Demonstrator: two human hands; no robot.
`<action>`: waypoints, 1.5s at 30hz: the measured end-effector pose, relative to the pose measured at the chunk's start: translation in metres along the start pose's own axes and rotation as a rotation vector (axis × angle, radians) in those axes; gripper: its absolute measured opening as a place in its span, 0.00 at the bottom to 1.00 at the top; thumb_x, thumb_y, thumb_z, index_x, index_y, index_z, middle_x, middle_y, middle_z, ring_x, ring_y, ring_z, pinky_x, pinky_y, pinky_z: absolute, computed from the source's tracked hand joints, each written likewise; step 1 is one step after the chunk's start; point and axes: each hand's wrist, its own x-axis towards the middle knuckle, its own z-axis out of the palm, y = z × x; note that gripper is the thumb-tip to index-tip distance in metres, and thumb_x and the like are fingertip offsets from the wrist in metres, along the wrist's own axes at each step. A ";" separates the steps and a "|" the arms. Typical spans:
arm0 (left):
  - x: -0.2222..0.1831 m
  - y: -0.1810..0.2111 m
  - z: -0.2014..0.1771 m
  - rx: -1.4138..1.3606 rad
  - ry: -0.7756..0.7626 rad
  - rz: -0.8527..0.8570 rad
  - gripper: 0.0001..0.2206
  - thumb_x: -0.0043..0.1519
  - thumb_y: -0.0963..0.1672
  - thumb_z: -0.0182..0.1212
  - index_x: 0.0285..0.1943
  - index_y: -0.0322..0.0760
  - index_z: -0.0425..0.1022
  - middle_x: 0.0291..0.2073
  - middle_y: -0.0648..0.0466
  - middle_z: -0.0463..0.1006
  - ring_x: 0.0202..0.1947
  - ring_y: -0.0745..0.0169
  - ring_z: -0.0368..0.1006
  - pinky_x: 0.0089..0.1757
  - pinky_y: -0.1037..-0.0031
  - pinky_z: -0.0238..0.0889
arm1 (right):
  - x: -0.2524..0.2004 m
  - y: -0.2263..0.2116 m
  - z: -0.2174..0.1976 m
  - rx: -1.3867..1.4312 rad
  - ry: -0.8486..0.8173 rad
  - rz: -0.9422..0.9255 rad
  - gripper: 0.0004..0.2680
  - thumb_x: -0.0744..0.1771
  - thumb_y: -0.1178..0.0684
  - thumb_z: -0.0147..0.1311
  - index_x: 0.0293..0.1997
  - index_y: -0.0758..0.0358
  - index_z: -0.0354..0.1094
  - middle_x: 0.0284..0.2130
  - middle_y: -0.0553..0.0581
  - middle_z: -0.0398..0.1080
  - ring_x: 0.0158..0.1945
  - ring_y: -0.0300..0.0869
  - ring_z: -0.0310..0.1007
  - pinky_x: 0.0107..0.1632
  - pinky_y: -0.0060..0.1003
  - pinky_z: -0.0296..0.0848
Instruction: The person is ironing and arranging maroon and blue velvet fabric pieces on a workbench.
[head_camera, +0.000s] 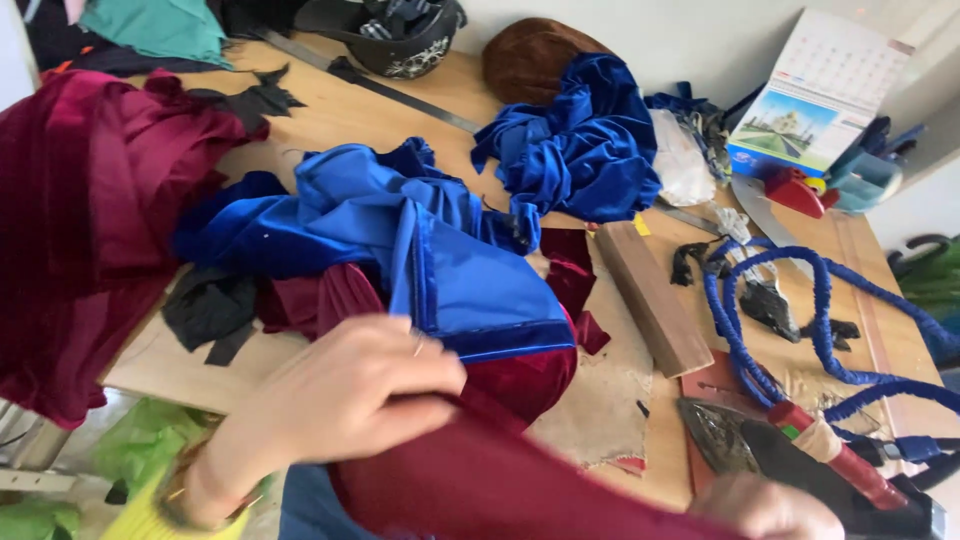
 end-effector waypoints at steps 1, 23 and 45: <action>0.010 -0.007 0.006 0.170 0.001 -0.029 0.06 0.64 0.45 0.61 0.36 0.41 0.73 0.24 0.56 0.73 0.24 0.50 0.67 0.35 0.61 0.61 | -0.016 0.005 -0.006 -0.105 0.093 0.045 0.18 0.76 0.46 0.42 0.26 0.63 0.57 0.22 0.62 0.61 0.20 0.57 0.61 0.28 0.52 0.59; 0.101 -0.250 0.177 0.999 0.208 0.301 0.08 0.68 0.49 0.55 0.42 0.44 0.72 0.36 0.54 0.72 0.42 0.54 0.70 0.40 0.66 0.66 | 0.011 0.131 -0.073 -1.117 1.000 1.042 0.15 0.69 0.40 0.51 0.63 0.44 0.65 0.51 0.54 0.73 0.62 0.51 0.70 0.64 0.46 0.70; -0.040 -0.075 0.160 0.816 0.148 -0.249 0.40 0.56 0.60 0.61 0.76 0.43 0.58 0.77 0.40 0.51 0.76 0.41 0.47 0.69 0.50 0.42 | 0.073 0.158 -0.062 -1.270 1.118 0.433 0.08 0.71 0.56 0.49 0.56 0.62 0.69 0.42 0.58 0.72 0.47 0.50 0.68 0.52 0.43 0.65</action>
